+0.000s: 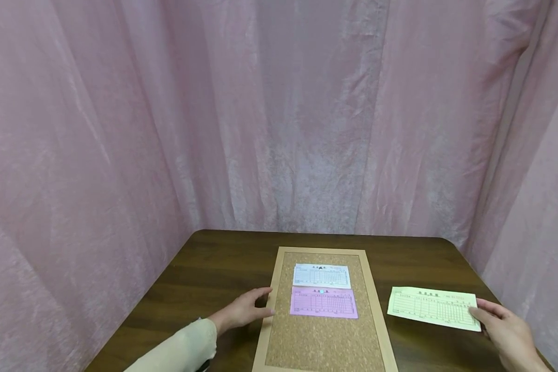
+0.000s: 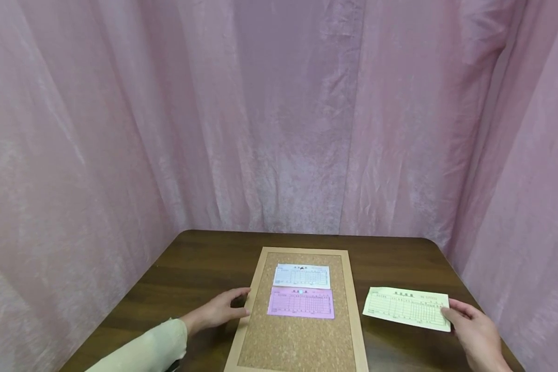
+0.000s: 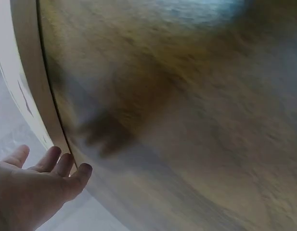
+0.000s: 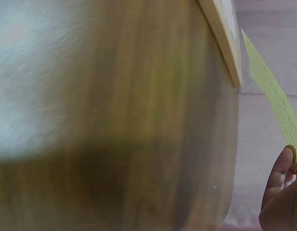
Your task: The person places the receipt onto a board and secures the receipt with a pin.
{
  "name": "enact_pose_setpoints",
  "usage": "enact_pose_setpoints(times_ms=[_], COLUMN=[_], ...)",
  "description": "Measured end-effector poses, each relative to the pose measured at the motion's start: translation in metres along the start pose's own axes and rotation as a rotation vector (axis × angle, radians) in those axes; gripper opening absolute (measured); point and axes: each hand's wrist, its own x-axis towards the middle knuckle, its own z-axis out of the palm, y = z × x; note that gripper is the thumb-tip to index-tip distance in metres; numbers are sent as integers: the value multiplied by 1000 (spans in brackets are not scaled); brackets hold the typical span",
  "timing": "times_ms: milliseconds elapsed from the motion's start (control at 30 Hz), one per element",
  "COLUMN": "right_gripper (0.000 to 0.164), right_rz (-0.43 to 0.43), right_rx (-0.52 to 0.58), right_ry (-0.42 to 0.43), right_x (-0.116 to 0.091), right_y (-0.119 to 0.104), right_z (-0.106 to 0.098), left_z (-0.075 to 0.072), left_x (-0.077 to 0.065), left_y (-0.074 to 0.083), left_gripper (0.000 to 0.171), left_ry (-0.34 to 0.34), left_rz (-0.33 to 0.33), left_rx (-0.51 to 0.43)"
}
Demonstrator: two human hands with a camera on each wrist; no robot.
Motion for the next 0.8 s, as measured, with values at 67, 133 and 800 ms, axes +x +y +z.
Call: enact_pose_setpoints(times_ms=[67,133,800], right_gripper=[65,66,57], right_rz=[-17,-37,-126], right_rx=[-5,-18,7], right_ry=[-3,-4,-11], right_x=[-2,-3,-19], right_y=[-7,-12,-36], right_z=[1,3,54], left_z=[0,1,14], left_x=[2,4,25], left_y=[3,6,25], left_gripper=[67,67,64], left_ry=[11,16,69], left_rz=[14,10,41], left_rx=[-3,-11,-155])
